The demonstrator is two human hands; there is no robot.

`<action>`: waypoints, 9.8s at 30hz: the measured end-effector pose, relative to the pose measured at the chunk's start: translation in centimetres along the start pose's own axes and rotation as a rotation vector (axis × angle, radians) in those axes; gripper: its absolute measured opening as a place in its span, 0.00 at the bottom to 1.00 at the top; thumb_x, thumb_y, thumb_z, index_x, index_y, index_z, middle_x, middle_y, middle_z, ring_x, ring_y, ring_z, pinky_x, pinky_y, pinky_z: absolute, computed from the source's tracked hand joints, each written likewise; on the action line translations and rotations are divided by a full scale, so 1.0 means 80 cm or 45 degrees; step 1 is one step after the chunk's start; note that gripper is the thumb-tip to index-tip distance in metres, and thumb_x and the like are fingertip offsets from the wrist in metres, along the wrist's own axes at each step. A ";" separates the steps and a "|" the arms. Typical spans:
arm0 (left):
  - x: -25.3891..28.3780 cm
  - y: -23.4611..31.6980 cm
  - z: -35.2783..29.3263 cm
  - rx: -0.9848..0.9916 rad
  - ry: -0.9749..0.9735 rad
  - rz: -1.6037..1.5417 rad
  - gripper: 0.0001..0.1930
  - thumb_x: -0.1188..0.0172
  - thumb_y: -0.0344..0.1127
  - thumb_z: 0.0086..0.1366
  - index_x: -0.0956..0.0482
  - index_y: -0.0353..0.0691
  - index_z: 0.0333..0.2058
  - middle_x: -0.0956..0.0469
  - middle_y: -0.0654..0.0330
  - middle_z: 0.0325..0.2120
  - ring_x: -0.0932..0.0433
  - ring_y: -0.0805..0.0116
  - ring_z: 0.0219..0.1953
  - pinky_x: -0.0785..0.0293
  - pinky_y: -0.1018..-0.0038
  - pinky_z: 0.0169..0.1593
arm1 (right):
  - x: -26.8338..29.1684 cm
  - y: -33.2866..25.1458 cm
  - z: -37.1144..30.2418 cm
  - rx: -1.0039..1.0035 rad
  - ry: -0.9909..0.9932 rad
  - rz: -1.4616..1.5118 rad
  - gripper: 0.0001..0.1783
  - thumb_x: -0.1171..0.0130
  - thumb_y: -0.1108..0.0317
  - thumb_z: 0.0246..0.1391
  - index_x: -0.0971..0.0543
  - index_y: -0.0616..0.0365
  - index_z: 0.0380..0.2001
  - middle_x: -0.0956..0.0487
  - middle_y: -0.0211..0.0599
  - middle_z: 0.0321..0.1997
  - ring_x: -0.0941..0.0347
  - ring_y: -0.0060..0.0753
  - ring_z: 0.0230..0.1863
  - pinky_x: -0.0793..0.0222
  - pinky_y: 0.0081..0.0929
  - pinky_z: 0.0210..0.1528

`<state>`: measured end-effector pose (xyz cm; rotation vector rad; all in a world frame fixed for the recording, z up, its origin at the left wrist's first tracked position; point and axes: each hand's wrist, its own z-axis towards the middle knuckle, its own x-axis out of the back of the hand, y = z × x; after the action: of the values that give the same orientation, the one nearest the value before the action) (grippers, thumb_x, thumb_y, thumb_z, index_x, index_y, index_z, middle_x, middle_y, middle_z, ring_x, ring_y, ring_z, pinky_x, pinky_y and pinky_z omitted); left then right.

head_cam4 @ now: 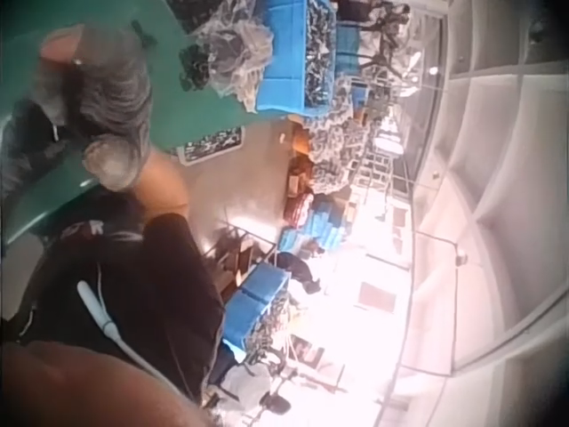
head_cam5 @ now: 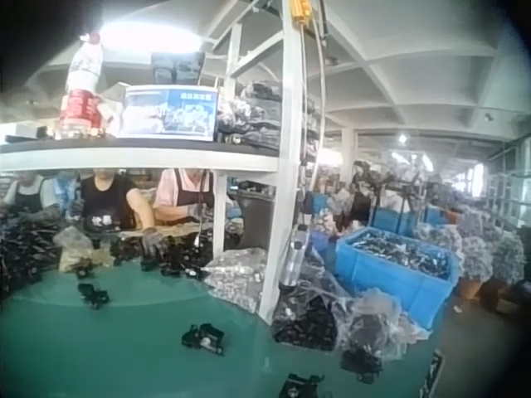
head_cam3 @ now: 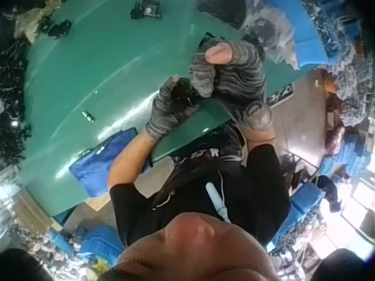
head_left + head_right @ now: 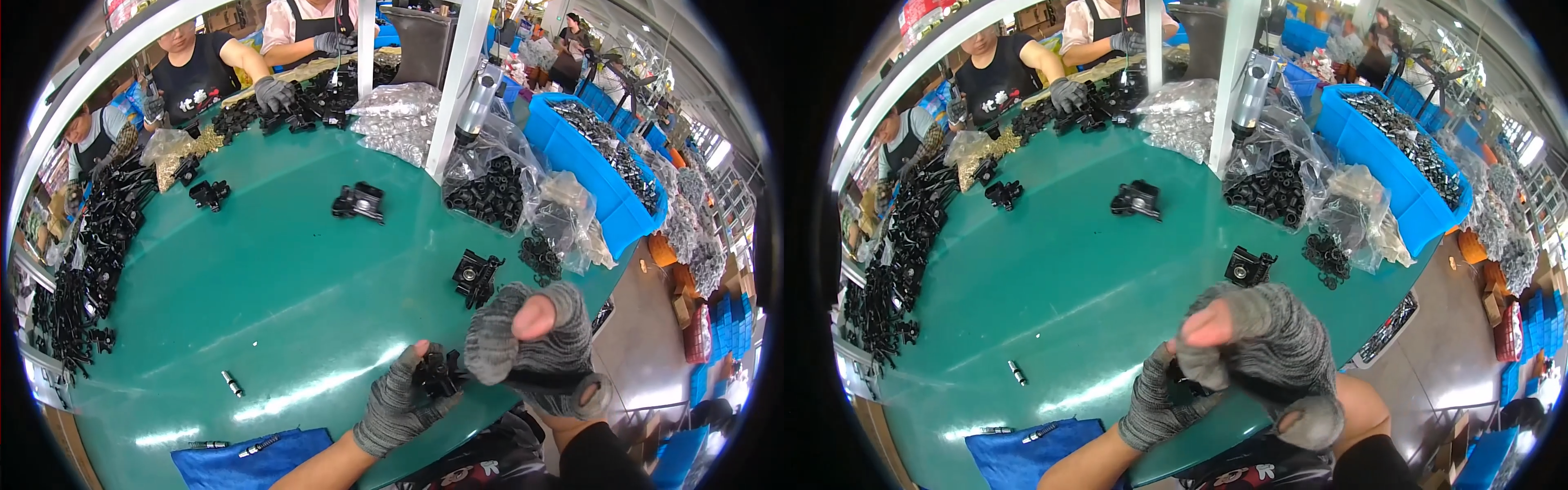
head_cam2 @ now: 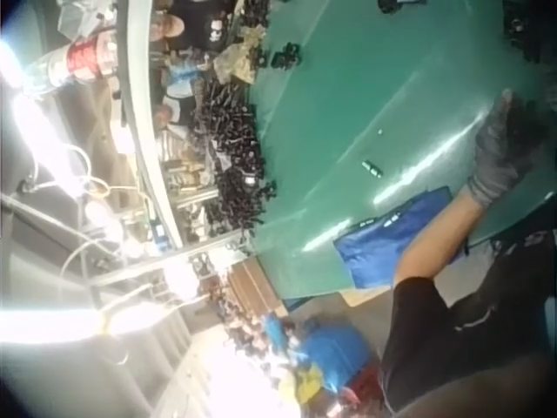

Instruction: Assembling small plastic components by manually inserting metal parts.

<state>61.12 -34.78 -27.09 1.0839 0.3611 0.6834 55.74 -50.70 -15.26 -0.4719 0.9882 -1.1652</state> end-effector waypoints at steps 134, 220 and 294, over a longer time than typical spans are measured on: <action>0.007 -0.004 -0.008 0.528 0.108 -0.353 0.38 0.25 0.24 0.44 0.34 0.43 0.54 0.25 0.56 0.45 0.25 0.64 0.49 0.26 0.66 0.54 | 0.119 -0.015 -0.093 0.201 0.630 -0.581 0.11 0.49 0.59 0.60 0.26 0.53 0.39 0.25 0.38 0.32 0.27 0.33 0.32 0.30 0.27 0.31; -0.015 0.002 -0.015 0.046 -0.015 0.173 0.42 0.28 0.23 0.50 0.40 0.47 0.62 0.26 0.52 0.49 0.22 0.62 0.51 0.23 0.69 0.51 | 0.084 0.009 -0.087 -0.731 0.190 -1.738 0.15 0.30 0.58 0.45 0.17 0.54 0.34 0.22 0.44 0.35 0.23 0.45 0.38 0.26 0.38 0.39; 0.005 0.013 0.000 -0.067 -0.047 0.059 0.26 0.31 0.18 0.53 0.33 0.39 0.48 0.27 0.49 0.50 0.23 0.59 0.51 0.24 0.69 0.50 | -0.047 0.020 -0.044 0.175 0.457 -0.330 0.16 0.33 0.59 0.51 0.30 0.49 0.36 0.36 0.33 0.30 0.39 0.32 0.28 0.45 0.29 0.25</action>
<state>61.03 -34.20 -26.10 1.0559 0.2856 0.7099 53.44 -46.12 -16.80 -0.2897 1.1675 -1.5780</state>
